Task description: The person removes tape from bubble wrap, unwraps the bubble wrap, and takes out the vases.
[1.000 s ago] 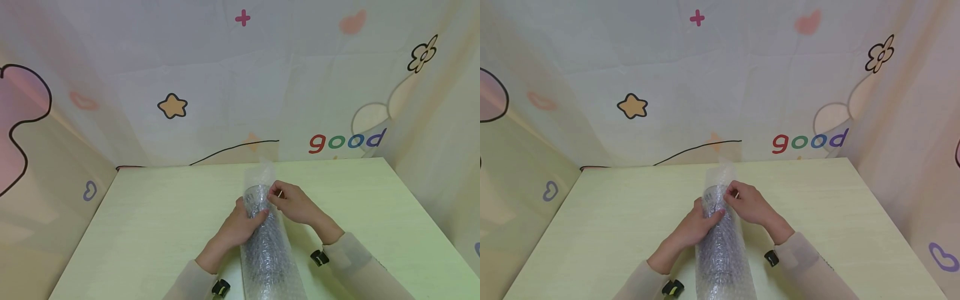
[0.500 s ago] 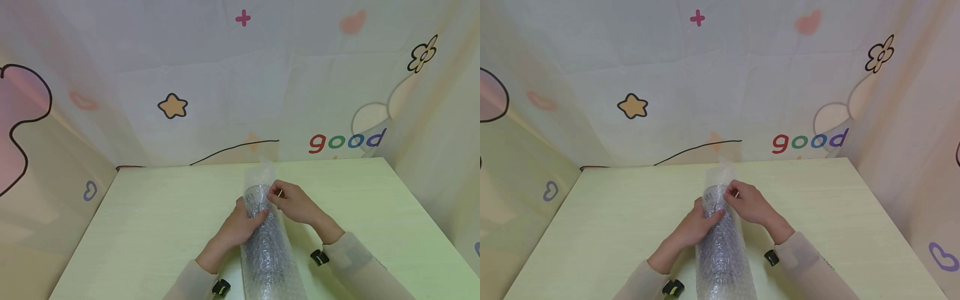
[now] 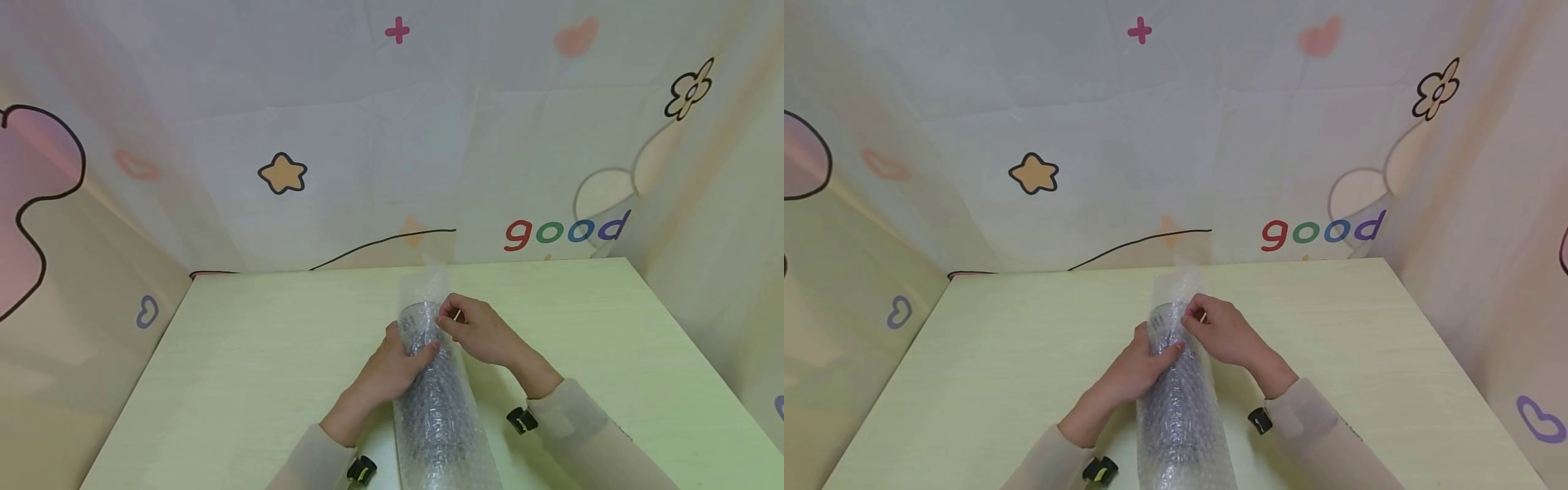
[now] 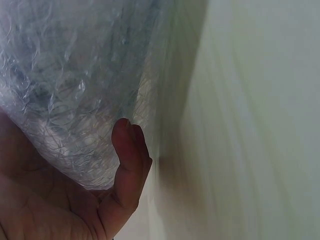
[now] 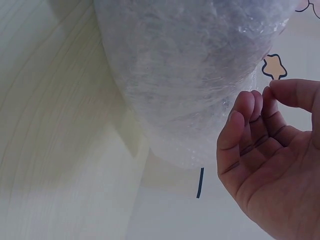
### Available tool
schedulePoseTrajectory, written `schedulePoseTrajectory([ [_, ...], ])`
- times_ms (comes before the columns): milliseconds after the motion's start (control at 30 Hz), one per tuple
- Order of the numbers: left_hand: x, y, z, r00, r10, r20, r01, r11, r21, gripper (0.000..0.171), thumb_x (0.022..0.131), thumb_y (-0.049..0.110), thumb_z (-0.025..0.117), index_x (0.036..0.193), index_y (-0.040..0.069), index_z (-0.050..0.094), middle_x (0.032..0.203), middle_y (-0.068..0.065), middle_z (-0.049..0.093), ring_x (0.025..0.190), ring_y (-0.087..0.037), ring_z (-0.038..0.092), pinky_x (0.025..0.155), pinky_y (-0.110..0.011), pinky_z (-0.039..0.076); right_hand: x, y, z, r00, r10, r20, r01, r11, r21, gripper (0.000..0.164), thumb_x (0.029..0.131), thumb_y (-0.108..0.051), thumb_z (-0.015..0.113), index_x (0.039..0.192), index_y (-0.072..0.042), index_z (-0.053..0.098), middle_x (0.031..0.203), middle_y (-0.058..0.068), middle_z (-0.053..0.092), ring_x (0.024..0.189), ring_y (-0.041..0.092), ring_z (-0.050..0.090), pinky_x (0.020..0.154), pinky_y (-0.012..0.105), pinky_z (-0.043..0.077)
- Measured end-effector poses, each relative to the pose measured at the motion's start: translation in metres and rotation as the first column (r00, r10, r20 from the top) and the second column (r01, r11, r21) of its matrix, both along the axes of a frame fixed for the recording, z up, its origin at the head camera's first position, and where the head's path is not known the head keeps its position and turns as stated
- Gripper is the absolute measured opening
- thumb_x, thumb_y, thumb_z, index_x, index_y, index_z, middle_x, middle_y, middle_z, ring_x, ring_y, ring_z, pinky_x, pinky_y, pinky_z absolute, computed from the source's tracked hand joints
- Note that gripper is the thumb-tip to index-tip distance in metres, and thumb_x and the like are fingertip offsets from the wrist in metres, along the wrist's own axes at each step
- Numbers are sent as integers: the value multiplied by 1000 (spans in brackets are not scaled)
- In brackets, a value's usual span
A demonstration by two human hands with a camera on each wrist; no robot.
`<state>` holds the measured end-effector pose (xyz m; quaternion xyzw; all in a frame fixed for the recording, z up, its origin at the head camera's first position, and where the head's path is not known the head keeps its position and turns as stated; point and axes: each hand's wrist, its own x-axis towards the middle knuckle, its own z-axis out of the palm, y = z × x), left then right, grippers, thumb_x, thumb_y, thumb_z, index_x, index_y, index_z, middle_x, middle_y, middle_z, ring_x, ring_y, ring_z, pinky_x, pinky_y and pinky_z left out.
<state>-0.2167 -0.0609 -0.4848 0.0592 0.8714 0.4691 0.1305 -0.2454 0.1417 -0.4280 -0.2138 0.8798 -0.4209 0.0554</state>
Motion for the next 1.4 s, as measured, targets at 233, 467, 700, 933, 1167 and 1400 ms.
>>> schedulePoseTrajectory([
  [233, 0, 0, 0, 1000, 0, 4, 0, 1000, 1, 110, 95, 71, 55, 162, -5, 11, 160, -30, 36, 138, -42, 50, 105, -60, 49, 0, 0, 0, 1000, -2, 10, 2, 1000, -9, 7, 104, -15, 61, 100, -10, 63, 87, 6, 65, 74, 20, 59, 61, 28, 50],
  [467, -1, 0, -1, 1000, -11, -7, 11, 1000, 12, 108, 96, 70, 55, 161, -5, 12, 160, -29, 38, 137, -42, 51, 103, -60, 51, 0, -1, -1, 1000, -6, 19, 7, 1000, -20, 9, 104, -16, 60, 100, -10, 63, 88, 6, 66, 76, 21, 60, 61, 29, 50],
  [700, -1, 0, -2, 1000, -13, -6, 13, 1000, 11, 109, 96, 71, 54, 161, -5, 11, 161, -29, 36, 139, -42, 49, 104, -60, 50, 1, 0, -1, 1000, 0, 13, 1, 1000, -19, 9, 105, -15, 59, 101, -9, 63, 90, 6, 67, 78, 19, 60, 65, 29, 51],
  [933, 0, 0, -1, 1000, -12, -2, 12, 1000, 11, 111, 95, 71, 54, 162, -5, 9, 162, -30, 33, 140, -43, 48, 105, -61, 49, 1, 1, 0, 1000, 4, 24, -3, 1000, -27, 8, 105, -14, 58, 101, -8, 63, 93, 7, 68, 81, 21, 62, 67, 30, 52],
  [1167, 0, 0, -1, 1000, -6, 3, 6, 1000, 6, 111, 95, 72, 54, 162, -4, 9, 163, -28, 33, 140, -42, 48, 105, -61, 49, 1, 1, 1, 999, 6, 33, -5, 1000, -31, 8, 105, -14, 58, 102, -8, 62, 91, 7, 67, 81, 22, 62, 68, 30, 52],
  [1400, 0, 0, 0, 1000, 0, 10, 0, 1000, 2, 111, 95, 72, 54, 162, -4, 9, 163, -28, 33, 140, -42, 48, 106, -61, 48, 2, 1, 2, 999, 6, 39, -5, 1000, -27, 9, 106, -13, 57, 103, -7, 62, 92, 8, 68, 83, 24, 63, 68, 30, 52],
])
